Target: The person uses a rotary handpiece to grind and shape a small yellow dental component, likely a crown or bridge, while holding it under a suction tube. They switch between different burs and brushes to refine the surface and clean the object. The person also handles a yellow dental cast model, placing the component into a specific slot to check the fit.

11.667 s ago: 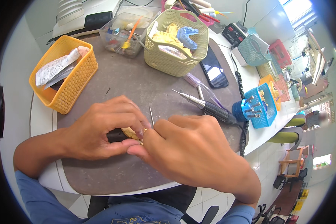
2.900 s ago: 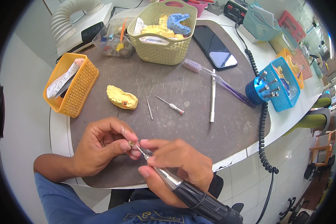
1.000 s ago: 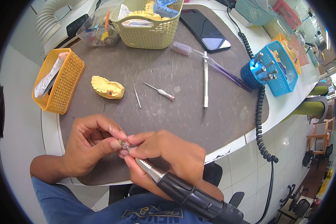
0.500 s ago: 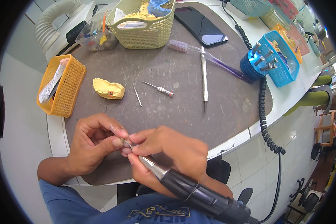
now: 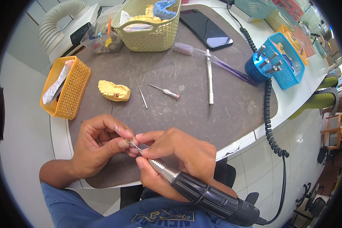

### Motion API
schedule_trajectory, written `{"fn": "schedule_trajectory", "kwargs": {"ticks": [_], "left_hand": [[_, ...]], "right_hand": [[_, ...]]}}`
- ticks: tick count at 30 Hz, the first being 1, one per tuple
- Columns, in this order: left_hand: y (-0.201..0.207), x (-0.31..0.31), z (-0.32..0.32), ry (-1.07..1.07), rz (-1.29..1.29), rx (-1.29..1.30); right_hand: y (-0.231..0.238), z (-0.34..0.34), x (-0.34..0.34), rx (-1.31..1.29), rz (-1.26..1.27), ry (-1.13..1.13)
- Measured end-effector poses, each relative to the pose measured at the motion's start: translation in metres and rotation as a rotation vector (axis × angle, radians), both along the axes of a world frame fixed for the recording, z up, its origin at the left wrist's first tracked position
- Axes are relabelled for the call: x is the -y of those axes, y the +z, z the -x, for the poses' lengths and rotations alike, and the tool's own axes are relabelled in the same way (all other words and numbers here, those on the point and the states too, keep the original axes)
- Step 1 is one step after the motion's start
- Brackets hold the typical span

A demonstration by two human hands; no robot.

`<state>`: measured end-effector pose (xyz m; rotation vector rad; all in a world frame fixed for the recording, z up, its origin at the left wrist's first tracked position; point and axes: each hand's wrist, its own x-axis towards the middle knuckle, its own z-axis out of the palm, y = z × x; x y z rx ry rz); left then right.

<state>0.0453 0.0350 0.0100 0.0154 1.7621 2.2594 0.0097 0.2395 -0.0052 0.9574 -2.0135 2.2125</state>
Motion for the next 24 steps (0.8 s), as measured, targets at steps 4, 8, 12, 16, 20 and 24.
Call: {"fn": "schedule_trajectory", "kwargs": {"ticks": [4, 8, 12, 16, 20, 24], "left_hand": [[0.001, -0.001, 0.0, -0.002, -0.023, 0.001], [-0.003, 0.001, -0.001, -0.013, -0.06, -0.017], [-0.004, 0.0, -0.002, -0.002, -0.043, -0.057], [-0.005, -0.003, -0.003, 0.019, -0.079, -0.081], [-0.008, -0.003, -0.002, 0.029, -0.066, -0.111], [-0.007, -0.005, -0.003, 0.038, -0.048, -0.135]], "right_hand": [[0.0, 0.0, -0.001, -0.011, -0.024, -0.007], [-0.002, 0.0, 0.001, -0.028, -0.035, -0.021], [0.001, -0.001, 0.001, -0.034, -0.08, -0.012], [0.002, -0.001, 0.004, -0.029, -0.056, -0.068], [-0.006, -0.002, 0.01, -0.064, 0.007, -0.12], [-0.007, 0.0, 0.009, -0.095, 0.012, -0.121]]}}
